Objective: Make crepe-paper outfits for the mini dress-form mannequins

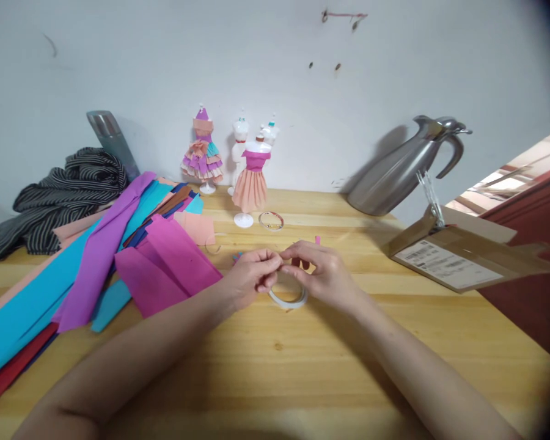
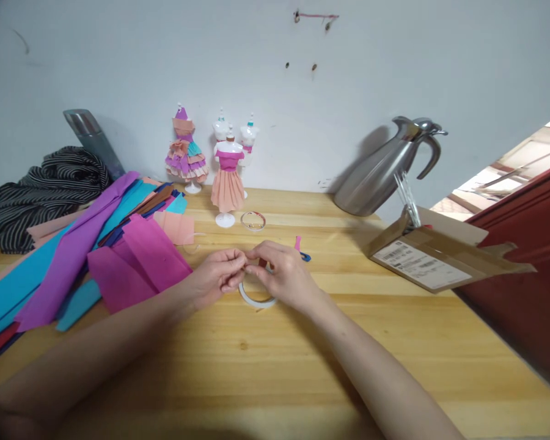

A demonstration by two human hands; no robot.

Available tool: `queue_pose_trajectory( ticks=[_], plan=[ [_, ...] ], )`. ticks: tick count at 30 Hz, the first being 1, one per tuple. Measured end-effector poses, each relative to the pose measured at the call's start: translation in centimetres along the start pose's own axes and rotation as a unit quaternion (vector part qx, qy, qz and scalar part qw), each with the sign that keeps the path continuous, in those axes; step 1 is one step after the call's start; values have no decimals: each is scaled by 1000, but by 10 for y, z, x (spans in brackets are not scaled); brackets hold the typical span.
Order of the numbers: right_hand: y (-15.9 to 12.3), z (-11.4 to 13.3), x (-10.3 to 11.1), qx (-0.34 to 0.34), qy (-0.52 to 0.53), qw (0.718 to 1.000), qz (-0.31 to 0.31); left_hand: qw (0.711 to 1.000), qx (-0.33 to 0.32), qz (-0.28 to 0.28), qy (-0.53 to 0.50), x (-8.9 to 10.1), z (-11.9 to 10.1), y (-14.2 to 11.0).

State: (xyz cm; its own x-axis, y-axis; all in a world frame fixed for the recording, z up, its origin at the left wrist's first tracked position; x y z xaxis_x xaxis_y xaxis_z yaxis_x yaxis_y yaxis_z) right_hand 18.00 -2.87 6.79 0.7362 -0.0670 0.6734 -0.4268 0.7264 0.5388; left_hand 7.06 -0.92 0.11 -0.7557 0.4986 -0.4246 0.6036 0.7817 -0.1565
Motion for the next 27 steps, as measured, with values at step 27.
queue_pose_trajectory(
  ticks=[27],
  plan=[
    [10, 8, -1, -41, -4, 997, -65, 962, -134, -151, 182, 16, -43, -9]
  ],
)
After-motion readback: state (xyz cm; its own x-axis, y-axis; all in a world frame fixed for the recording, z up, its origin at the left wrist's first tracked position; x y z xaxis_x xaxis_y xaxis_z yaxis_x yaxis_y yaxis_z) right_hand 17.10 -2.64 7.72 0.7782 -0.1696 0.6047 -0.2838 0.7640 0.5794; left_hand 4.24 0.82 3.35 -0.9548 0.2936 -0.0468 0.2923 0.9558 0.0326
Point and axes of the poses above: each hand's wrist, its own y-axis towards the middle knuckle, its own x-axis out of the back of the hand, z = x × y, the point moved 6 cm from there along y, towards the middle knuckle, and after that the axes turned 2 degrees about y, right-handed, at the moved point
